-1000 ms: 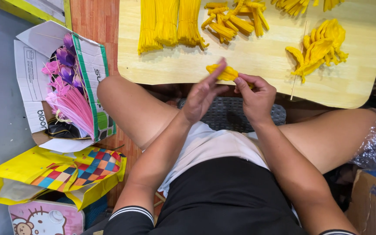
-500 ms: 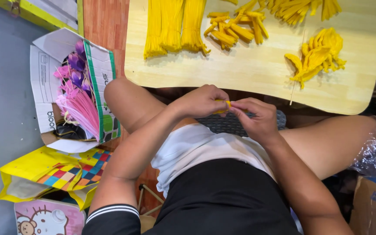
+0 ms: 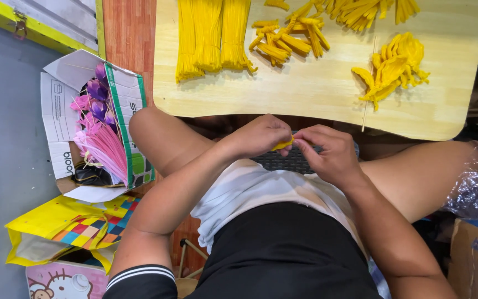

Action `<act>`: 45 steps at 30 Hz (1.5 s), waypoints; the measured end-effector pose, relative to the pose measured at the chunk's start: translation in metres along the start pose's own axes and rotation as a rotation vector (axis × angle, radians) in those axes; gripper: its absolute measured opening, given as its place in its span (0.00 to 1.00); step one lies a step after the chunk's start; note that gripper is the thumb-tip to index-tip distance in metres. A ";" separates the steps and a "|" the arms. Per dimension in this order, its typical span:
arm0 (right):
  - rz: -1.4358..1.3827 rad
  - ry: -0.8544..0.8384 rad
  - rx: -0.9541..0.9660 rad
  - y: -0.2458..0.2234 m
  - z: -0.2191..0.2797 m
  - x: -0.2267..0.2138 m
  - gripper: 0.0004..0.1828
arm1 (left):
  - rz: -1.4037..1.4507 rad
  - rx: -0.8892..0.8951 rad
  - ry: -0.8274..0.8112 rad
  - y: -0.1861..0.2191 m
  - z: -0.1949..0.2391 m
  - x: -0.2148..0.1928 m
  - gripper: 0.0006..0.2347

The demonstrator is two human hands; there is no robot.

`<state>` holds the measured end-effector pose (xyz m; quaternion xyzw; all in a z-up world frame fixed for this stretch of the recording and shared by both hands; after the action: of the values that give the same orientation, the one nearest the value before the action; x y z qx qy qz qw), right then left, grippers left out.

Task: The person sits and repeatedly assembles small yellow corn-cob-shaped items by hand. They pick up a long yellow strip, fold and twist it into a cob shape, then place the finished piece on the table. The process is repeated multiple times using the same materials.

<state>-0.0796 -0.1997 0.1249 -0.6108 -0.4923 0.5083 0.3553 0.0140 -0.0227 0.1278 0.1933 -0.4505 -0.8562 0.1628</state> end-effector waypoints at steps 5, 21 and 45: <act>0.059 -0.053 -0.026 0.002 0.004 0.003 0.03 | -0.132 -0.004 -0.030 -0.004 0.001 -0.004 0.12; 0.531 -0.275 -0.372 -0.056 -0.017 -0.043 0.08 | -0.336 0.270 0.131 0.014 0.021 -0.004 0.10; 0.655 0.109 -0.536 -0.076 -0.010 -0.008 0.03 | -0.548 0.661 0.795 0.039 0.038 -0.008 0.05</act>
<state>-0.0882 -0.1868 0.2002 -0.8315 -0.3675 0.4155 0.0291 0.0072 -0.0137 0.1818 0.6498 -0.5317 -0.5427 0.0229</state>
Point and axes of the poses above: each hand's wrist, its own z-axis away from the middle knuckle, its own x-axis out of the palm, y = z × x, the point moved 1 cm from there along -z, towards the middle knuckle, and after that the axes turned 12 degrees about -z, right-handed, at the moved point
